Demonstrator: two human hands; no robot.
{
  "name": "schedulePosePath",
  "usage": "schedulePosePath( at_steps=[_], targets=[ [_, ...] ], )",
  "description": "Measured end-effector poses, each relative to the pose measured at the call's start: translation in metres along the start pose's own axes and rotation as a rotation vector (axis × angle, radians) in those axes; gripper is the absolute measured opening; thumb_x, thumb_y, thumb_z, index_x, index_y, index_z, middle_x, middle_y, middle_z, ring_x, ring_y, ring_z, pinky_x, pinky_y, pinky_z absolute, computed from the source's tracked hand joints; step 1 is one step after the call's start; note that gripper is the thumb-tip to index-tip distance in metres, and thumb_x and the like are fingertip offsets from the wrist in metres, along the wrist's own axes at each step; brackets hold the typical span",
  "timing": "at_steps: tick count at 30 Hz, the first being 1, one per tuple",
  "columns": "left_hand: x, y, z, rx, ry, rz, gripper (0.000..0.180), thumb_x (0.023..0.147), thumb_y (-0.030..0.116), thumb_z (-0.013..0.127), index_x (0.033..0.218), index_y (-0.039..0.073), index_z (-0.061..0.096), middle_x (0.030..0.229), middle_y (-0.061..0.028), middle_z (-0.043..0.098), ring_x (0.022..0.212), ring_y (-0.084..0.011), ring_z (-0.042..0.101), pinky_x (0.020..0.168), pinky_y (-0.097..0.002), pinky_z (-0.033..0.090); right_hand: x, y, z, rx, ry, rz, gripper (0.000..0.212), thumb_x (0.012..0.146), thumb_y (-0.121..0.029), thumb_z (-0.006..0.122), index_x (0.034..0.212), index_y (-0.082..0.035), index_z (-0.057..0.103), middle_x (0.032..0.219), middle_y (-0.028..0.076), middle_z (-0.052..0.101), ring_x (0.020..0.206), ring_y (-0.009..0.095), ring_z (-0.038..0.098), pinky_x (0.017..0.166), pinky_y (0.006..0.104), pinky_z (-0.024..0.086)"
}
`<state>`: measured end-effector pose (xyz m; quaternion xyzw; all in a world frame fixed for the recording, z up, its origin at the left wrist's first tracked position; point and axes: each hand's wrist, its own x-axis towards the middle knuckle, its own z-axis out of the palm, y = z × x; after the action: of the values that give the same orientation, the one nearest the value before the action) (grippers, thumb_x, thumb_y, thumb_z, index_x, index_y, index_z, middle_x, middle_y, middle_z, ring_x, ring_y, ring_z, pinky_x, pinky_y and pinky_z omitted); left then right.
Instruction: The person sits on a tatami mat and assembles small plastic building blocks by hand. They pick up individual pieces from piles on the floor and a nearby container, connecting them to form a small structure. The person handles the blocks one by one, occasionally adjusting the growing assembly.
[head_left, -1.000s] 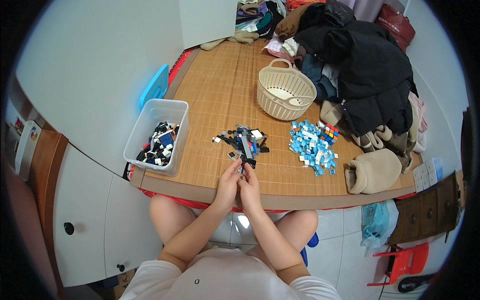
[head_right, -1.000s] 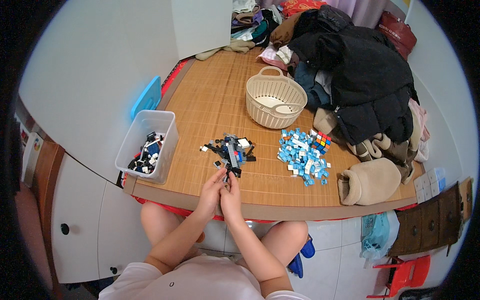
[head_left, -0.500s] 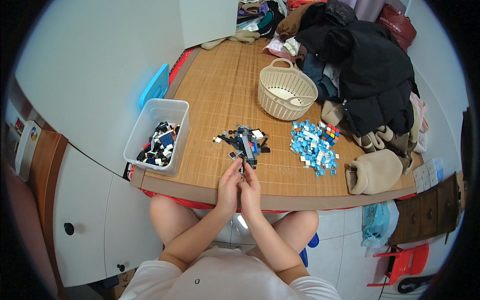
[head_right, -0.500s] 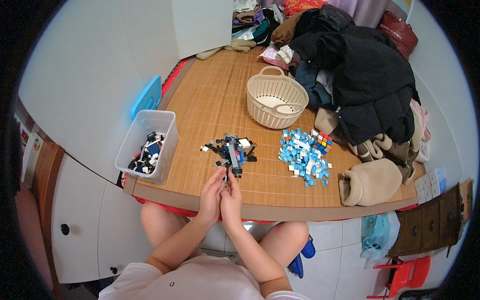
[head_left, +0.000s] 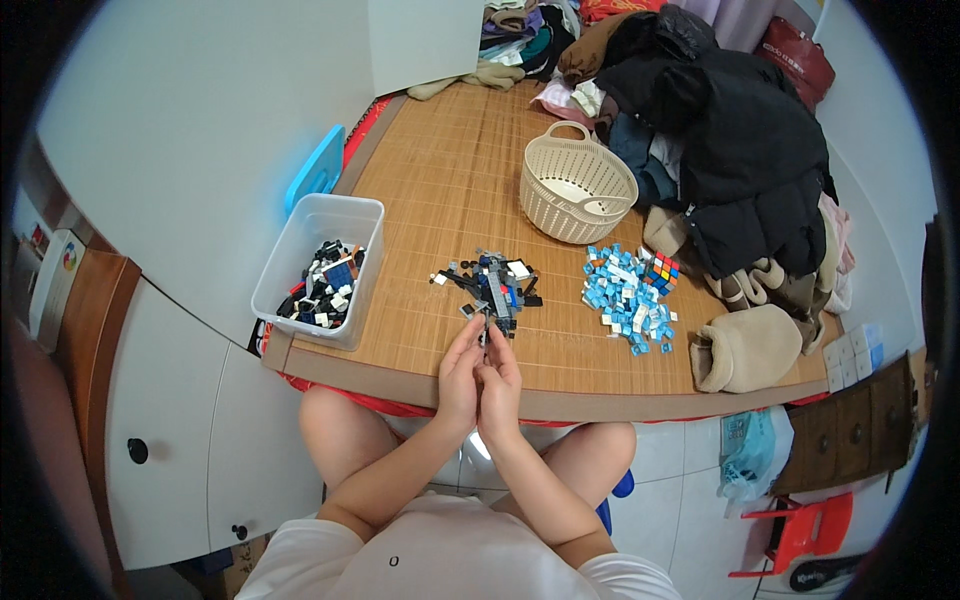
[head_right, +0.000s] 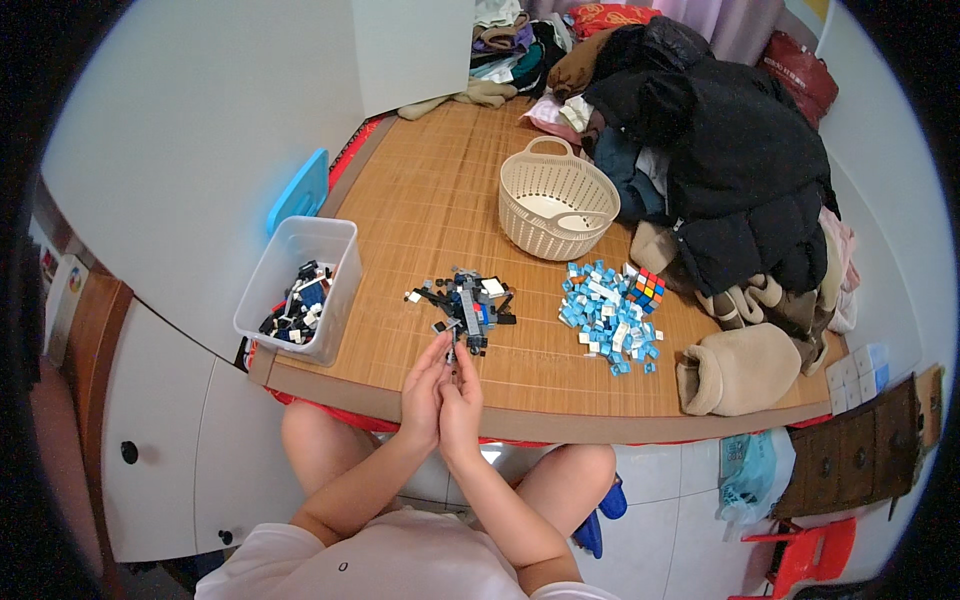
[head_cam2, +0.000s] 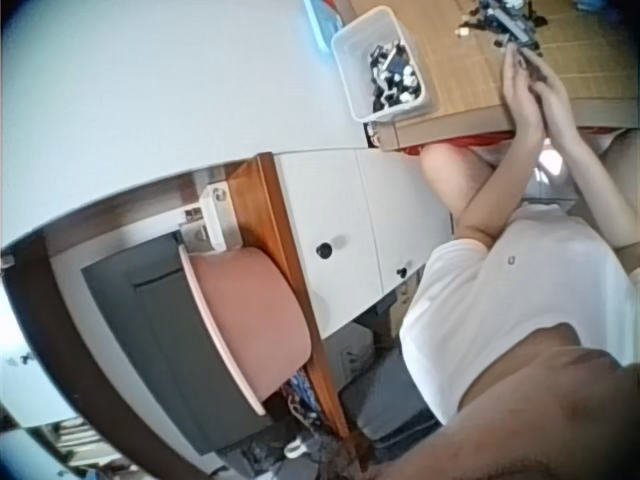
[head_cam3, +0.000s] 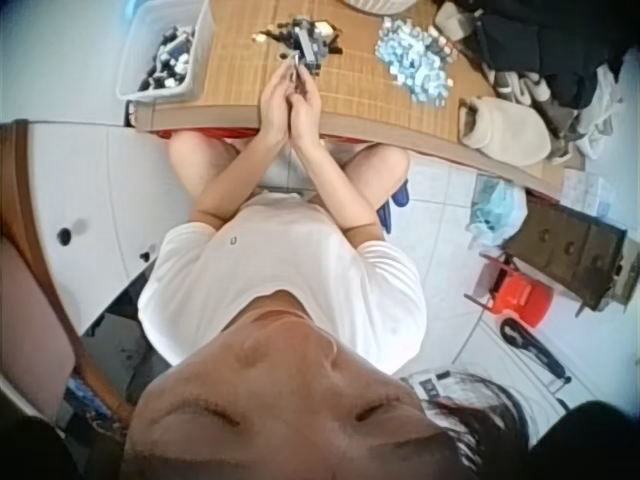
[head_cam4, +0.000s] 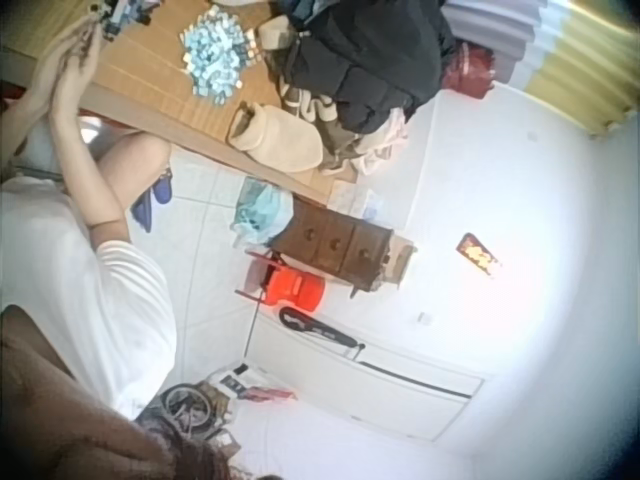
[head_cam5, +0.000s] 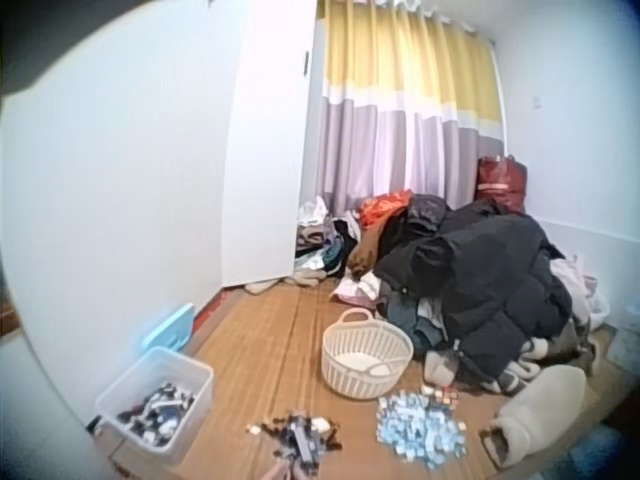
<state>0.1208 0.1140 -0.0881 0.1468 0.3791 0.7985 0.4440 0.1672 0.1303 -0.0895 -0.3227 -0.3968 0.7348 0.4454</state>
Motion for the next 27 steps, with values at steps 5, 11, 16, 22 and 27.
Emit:
schedulePosePath(
  at_steps=[5, 11, 16, 22, 27],
  targets=[
    [-0.004, 0.006, 0.001, -0.042, 0.005, 0.017, 0.045, 0.089, 0.005, 0.033, 0.132, -0.007, 0.031, 0.137, -0.0173, 0.034, 0.129, -0.0211, 0.031, 0.106, -0.0309, 0.026, -0.003, -0.006, 0.003, 0.042, -0.044, 0.039, 0.053, 0.081, 0.009, 0.036, 0.134, 0.002, 0.033, 0.129, 0.013, 0.041, 0.117, 0.019, 0.042, 0.097, 0.0279, 0.034],
    [-0.014, 0.036, 0.008, -0.098, 0.002, 0.071, 0.045, 0.09, 0.005, 0.033, 0.133, -0.007, 0.029, 0.139, -0.0182, 0.032, 0.131, -0.0222, 0.028, 0.108, -0.0315, 0.023, -0.013, -0.017, 0.021, 0.061, -0.133, -0.009, 0.054, 0.081, 0.009, 0.036, 0.134, 0.003, 0.03, 0.136, 0.014, 0.035, 0.124, 0.019, 0.037, 0.102, 0.0289, 0.03],
    [-0.022, 0.068, 0.004, -0.066, -0.002, 0.164, 0.046, 0.089, 0.004, 0.032, 0.133, -0.008, 0.028, 0.14, -0.0185, 0.029, 0.133, -0.0227, 0.025, 0.109, -0.032, 0.02, -0.026, -0.033, 0.053, 0.093, -0.221, 0.023, 0.054, 0.082, 0.008, 0.037, 0.135, 0.002, 0.029, 0.138, 0.014, 0.034, 0.126, 0.02, 0.034, 0.104, 0.0297, 0.028],
    [-0.028, 0.117, -0.005, -0.075, 0.051, 0.314, 0.046, 0.088, 0.004, 0.031, 0.133, -0.007, 0.029, 0.14, -0.0177, 0.03, 0.133, -0.0224, 0.025, 0.109, -0.0324, 0.02, -0.031, -0.037, 0.099, 0.122, -0.384, 0.047, 0.054, 0.084, 0.007, 0.037, 0.136, 0.0, 0.03, 0.14, 0.013, 0.032, 0.127, 0.019, 0.032, 0.104, 0.0297, 0.027],
    [-0.023, 0.149, -0.024, -0.07, 0.111, 0.438, 0.049, 0.087, 0.005, 0.03, 0.134, -0.008, 0.026, 0.14, -0.0177, 0.028, 0.133, -0.0236, 0.024, 0.109, -0.033, 0.018, -0.028, -0.029, 0.137, 0.114, -0.515, 0.058, 0.053, 0.084, 0.007, 0.037, 0.136, 0.0, 0.029, 0.14, 0.013, 0.03, 0.128, 0.02, 0.031, 0.104, 0.0305, 0.027]
  ],
)
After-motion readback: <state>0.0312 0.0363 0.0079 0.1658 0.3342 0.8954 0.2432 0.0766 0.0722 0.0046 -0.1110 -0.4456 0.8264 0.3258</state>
